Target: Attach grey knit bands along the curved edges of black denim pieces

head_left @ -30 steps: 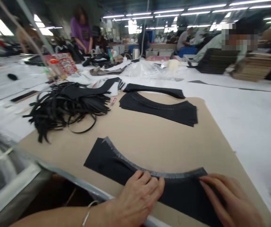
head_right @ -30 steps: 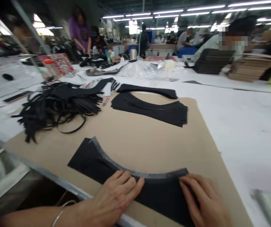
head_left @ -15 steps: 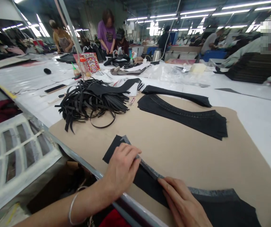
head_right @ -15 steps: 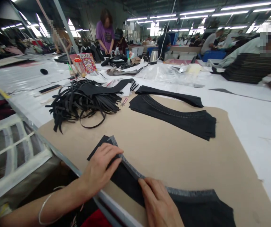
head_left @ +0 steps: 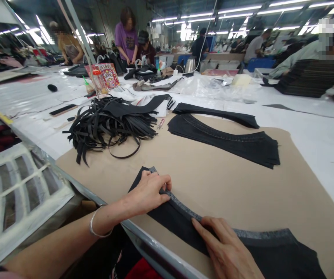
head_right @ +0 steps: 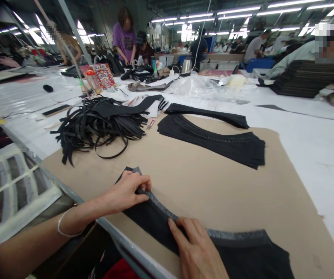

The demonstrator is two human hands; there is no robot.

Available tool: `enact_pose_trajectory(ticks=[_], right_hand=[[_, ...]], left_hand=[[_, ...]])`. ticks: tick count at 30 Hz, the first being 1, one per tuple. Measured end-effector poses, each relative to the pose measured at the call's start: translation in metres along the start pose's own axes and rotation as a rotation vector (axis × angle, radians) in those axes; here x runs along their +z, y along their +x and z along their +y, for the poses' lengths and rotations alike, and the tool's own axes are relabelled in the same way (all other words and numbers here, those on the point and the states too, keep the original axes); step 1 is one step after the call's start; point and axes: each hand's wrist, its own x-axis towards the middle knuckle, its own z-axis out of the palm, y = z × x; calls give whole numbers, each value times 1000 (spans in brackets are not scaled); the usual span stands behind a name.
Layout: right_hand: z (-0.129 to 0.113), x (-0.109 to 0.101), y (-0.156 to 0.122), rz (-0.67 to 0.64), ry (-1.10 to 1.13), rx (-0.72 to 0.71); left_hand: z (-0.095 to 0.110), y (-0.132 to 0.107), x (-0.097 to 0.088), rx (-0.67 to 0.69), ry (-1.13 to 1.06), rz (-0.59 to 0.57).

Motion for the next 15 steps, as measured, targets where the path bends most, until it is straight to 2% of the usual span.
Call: enact_pose_trajectory(ticks=[15], right_hand=[[6, 1, 1, 27, 7, -56]], left_hand=[[3, 10, -3, -25, 41, -67]])
